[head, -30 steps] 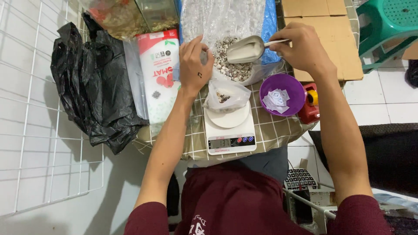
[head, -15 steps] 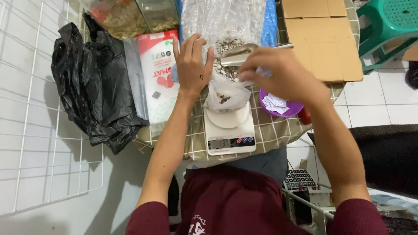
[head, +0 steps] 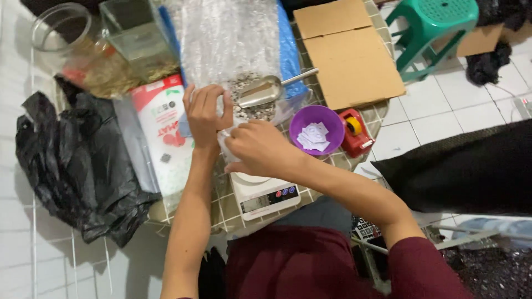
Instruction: The person scoops white stones from a larger bag into smaller plastic bags, weighs each small bag on a digital scale, and adjusts the amount of stones until the desired weight is reached.
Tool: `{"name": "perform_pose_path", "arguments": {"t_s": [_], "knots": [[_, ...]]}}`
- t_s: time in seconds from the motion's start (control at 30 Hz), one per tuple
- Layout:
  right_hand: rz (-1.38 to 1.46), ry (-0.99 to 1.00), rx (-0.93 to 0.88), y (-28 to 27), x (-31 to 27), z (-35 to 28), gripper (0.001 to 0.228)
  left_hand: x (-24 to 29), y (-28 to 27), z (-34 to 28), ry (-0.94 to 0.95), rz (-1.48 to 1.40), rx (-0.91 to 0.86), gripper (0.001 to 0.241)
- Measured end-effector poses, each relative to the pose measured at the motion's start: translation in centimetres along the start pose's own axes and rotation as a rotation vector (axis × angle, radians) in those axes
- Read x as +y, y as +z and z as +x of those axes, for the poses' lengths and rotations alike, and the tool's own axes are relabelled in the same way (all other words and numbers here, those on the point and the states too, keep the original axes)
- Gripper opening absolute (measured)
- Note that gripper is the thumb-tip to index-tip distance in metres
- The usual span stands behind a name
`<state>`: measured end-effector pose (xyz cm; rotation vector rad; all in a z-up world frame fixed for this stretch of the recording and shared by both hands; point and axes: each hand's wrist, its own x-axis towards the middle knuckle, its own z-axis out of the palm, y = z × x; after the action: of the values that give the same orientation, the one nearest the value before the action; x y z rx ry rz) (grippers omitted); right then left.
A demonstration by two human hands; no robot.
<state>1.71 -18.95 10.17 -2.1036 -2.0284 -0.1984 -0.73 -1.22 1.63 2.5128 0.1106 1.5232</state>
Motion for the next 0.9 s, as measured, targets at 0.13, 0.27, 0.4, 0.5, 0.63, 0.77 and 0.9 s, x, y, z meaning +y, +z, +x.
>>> {"name": "perform_pose_path", "arguments": {"t_s": [0.13,0.27,0.4,0.5,0.63,0.77,0.9], "knots": [[0.002,0.08,-0.054,-1.3,0.0,0.1,0.038,0.2,0.0,0.2,0.005,-0.022,-0.059,0.005],[0.205,0.138,-0.122,-6.6,-0.5,-0.6,0.028,2.0,-1.3,1.6,0.004,-0.119,-0.033,0.006],[0.369,0.135,-0.105,-3.6,2.3,-1.3,0.029,2.0,-1.4,1.6,-0.029,-0.168,0.023,0.006],[0.441,0.205,-0.072,-5.0,3.0,-2.2,0.034,2.6,-1.9,2.2,-0.13,-0.261,0.015,0.006],[0.429,0.262,0.065,-6.2,4.6,-2.5,0.032,4.4,-2.6,3.1,-0.338,-0.475,0.01,0.01],[0.372,0.367,0.144,-7.8,5.3,-3.1,0.028,5.9,-3.2,3.8,-0.508,-0.697,-0.04,0.015],[0.36,0.458,0.178,-8.5,5.1,-2.4,0.028,6.3,-2.9,3.1,-0.537,-0.799,-0.08,0.028]]}}
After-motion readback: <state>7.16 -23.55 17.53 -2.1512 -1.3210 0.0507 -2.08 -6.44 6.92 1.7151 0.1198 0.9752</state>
